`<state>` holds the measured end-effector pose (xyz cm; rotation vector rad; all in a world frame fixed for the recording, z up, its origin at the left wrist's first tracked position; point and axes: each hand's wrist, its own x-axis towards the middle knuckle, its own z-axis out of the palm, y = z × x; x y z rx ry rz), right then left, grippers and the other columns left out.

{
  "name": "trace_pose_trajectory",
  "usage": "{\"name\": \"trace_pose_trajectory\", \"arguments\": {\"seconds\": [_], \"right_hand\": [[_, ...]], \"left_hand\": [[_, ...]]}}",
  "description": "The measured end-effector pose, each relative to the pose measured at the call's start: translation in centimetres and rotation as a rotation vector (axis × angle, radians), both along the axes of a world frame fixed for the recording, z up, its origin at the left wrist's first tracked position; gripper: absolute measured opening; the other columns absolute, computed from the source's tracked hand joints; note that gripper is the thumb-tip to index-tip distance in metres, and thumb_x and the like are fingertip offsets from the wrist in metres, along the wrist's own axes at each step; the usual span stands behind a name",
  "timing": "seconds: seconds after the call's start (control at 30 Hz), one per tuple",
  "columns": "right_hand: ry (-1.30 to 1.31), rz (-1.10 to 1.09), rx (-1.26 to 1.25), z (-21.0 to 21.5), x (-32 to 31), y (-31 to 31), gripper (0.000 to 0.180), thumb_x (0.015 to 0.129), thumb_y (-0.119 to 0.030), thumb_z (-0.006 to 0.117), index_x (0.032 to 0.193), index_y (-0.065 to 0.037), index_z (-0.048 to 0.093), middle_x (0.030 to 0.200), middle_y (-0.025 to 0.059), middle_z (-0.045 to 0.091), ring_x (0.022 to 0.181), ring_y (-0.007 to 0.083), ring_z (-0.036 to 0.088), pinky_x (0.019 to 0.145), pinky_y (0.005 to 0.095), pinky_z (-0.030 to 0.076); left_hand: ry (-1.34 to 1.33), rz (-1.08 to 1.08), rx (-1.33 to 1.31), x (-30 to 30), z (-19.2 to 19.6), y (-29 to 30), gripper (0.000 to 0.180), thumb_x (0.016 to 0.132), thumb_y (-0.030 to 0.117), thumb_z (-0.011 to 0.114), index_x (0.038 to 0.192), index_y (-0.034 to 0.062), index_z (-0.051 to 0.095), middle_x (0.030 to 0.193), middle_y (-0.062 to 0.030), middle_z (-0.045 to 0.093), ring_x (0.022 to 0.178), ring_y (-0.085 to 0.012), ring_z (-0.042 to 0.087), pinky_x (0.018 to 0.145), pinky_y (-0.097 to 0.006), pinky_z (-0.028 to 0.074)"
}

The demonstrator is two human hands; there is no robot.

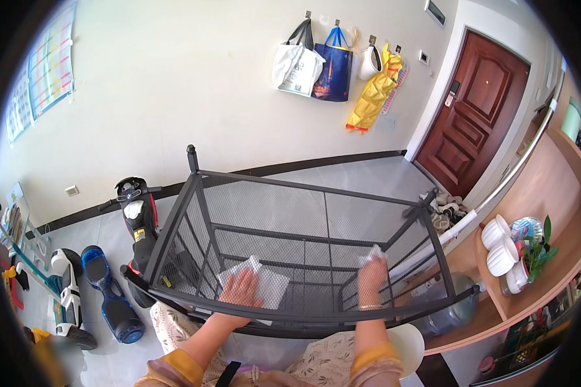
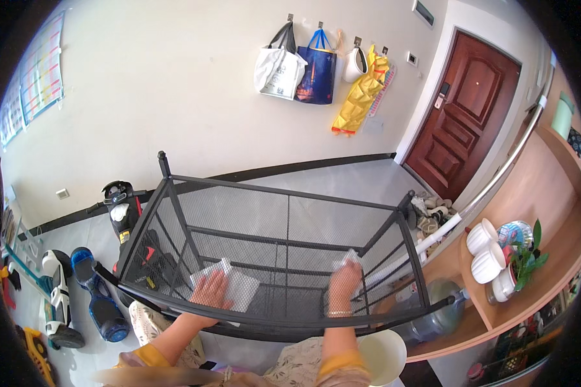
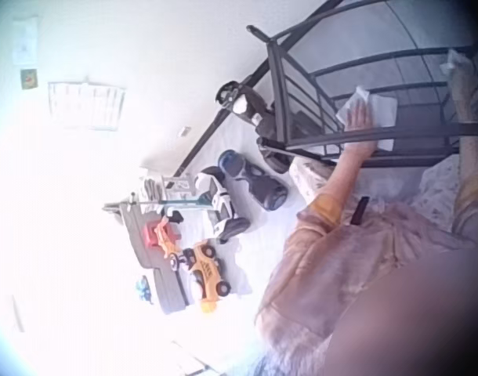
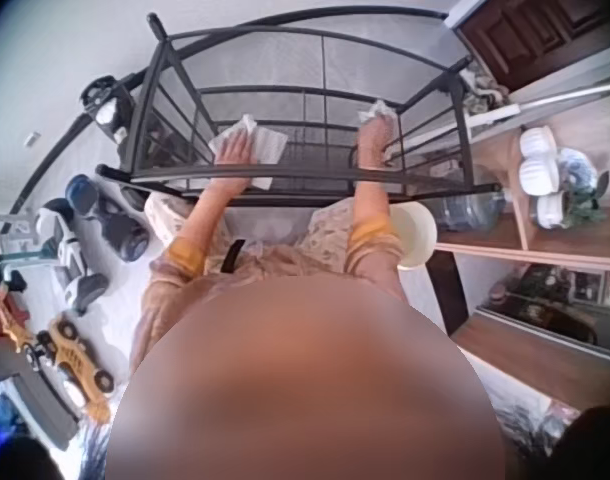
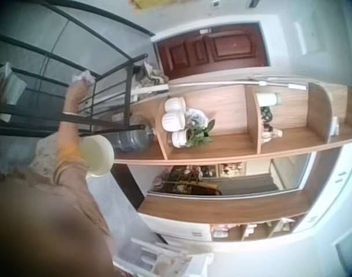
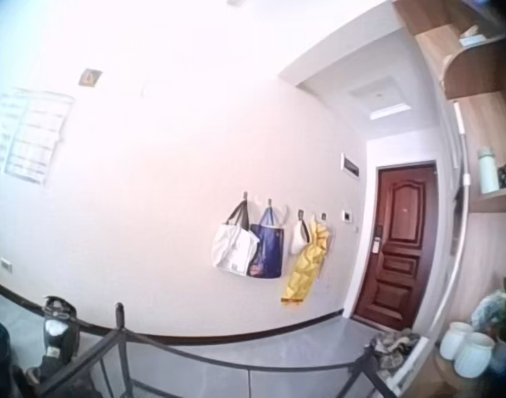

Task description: The person dips a green cloth into a bucket of water, wrings it out, and then uses a white cloth to wipe the bars and mesh of a black metal shelf unit.

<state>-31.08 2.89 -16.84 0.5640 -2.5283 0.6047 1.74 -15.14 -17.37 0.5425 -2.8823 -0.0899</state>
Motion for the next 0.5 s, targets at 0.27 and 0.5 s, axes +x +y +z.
{"name": "trace_pose_trajectory", "arguments": {"seconds": [0.27,0.5], "right_hand": [[-0.216,0.652,-0.072,-1.9,7.3,-8.7,0.020,0.092,-0.016,0.054,0.088,0.002,0.061,0.081,0.0141,0.057,0.073,0.0286,0.059,0.067,0.0402,0.050],[0.006,0.747,-0.210,-2.1,7.1,-8.5,0.020,0.091,-0.016,0.058,0.079,0.000,0.054,0.065,0.0098,0.047,0.060,0.0243,0.051,0.056,0.0355,0.044]], "left_hand": [[-0.010,-0.120,-0.125,-1.7,-0.1,-0.6,0.063,0.095,0.038,0.044,0.143,-0.0010,0.033,0.150,-0.0171,0.031,0.142,-0.0298,0.026,0.115,-0.049,0.019],[-0.071,-0.134,-0.003,-10.1,1.6,-1.0,0.057,0.097,0.030,0.040,0.143,-0.0021,0.032,0.151,-0.0164,0.030,0.142,-0.0296,0.026,0.115,-0.048,0.020]]}}
